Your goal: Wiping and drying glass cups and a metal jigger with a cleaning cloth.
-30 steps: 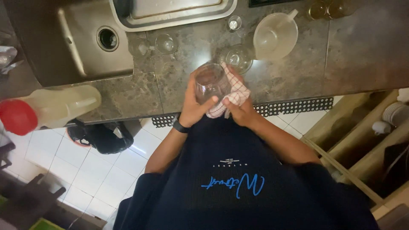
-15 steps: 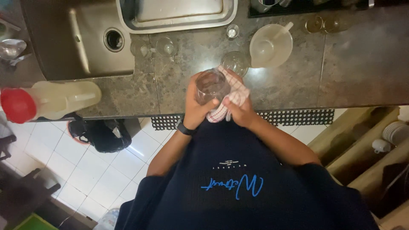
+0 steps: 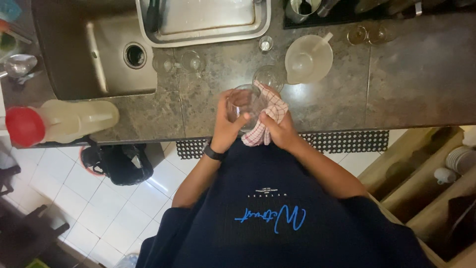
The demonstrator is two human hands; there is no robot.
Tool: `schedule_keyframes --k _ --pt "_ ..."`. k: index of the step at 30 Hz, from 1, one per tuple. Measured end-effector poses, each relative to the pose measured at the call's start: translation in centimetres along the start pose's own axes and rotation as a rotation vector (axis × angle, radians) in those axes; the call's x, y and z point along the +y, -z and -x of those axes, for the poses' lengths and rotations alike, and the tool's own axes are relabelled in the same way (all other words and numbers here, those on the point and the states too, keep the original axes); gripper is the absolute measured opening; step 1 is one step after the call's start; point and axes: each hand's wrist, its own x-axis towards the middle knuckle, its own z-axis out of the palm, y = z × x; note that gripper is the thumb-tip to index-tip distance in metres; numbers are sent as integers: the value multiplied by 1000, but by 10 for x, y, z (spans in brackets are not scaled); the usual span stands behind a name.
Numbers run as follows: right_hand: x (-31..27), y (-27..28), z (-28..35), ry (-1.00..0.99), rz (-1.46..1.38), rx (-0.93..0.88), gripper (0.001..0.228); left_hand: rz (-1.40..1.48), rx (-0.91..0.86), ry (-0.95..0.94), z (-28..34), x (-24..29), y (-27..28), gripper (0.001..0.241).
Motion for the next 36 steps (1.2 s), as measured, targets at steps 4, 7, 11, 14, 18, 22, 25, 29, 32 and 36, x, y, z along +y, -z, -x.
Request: schedule_keyframes --k 4,7,11,14,18,22,25,29,32,36 --pt "-82 -11 -14 337 400 -153 82 31 15 -24 -4 -6 4 69" --pt "-69 -13 -13 376 375 -190 91 67 26 -50 -2 -8 7 67" --pt "2 -6 0 77 -94 -119 64 31 -27 -42 0 -14 19 84" --pt "52 12 15 -236 -318 24 39 47 -70 -82 -1 -14 23 92" --pt "28 8 13 -450 -496 116 32 100 -113 -113 -3 -4 16 90" --pt "47 14 12 -490 -584 86 45 119 -164 -112 -1 -9 16 89" --pt "42 4 15 -507 -792 70 76 51 -213 -187 -6 -5 7 92" --pt "3 -9 10 -433 -783 186 63 -166 -290 -237 -10 -1 10 81" --pt "16 -5 10 -354 -712 224 59 -236 -243 -244 -5 4 2 65" --pt "19 7 14 -232 -257 198 39 -204 -195 -178 -1 4 -8 80"
